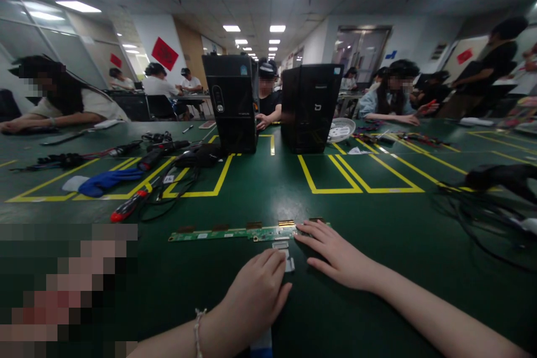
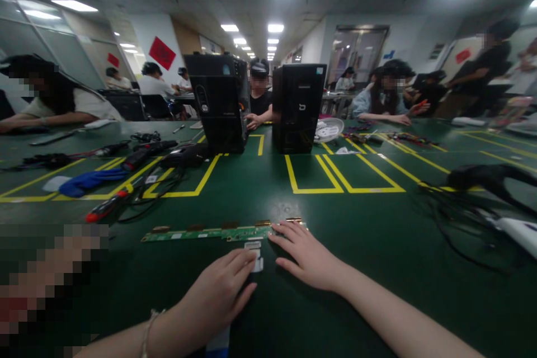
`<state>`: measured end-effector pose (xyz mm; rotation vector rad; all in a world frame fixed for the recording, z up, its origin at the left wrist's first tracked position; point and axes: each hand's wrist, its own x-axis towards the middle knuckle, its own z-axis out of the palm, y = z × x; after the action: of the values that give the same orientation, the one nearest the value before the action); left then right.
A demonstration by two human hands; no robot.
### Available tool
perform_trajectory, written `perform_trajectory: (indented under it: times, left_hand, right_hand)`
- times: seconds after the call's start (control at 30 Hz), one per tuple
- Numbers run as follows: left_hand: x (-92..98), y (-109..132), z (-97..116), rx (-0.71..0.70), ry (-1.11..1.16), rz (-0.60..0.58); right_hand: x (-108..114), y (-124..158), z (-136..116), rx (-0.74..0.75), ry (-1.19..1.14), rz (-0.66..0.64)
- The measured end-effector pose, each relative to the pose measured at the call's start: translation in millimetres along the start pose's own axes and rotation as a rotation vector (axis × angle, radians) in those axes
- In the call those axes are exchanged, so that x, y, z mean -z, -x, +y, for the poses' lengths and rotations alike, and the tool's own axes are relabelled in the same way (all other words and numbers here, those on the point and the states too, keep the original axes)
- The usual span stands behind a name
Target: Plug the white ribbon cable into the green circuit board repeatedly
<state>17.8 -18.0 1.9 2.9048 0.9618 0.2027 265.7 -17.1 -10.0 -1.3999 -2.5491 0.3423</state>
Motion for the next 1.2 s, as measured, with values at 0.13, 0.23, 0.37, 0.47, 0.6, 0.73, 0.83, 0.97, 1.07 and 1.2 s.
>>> perform_trajectory:
  times: [0.13,0.23,0.37,0.47,0.6,0.73,0.83,0.97,1.07,1.2]
  left_hand:
    - [-3.2,5,-5,-0.021,0.136,-0.003]
    - [-4.3,5,-8,-0.022,0.197,-0.005]
    - [-4.6,3,-12,-0.03,0.232,-0.023]
    - [-5.8,4,-15,-0.038,0.249,-0.053]
    - [-7.5,5,-19,-0.035,0.273,-0.087]
    - [-5.4,5,-21,-0.036,0.272,-0.114]
    - [-3.3,4,-20,-0.047,0.261,-0.141]
    - [-3.5,3,-20,-0.048,0.25,-0.149]
    - [-4.1,4,-20,-0.036,0.245,-0.15]
    - [-4.5,5,-18,-0.043,0.239,-0.129]
  right_hand:
    - [-2,-10,3,0.041,0.05,0.086]
    - [-4,-16,6,0.088,0.068,0.158]
    - [-3,-15,9,0.105,0.051,0.157]
    - [0,-9,11,0.091,0.04,0.088]
    - [1,-4,13,0.054,0.017,-0.008]
    - [0,-4,16,0.015,0.006,-0.079]
    - [-1,-5,17,0.009,0.002,-0.094]
    - [0,-5,17,0.013,0.001,-0.091]
    - [1,-6,16,0.023,0.003,-0.105]
    - [1,-6,16,0.021,0.002,-0.099]
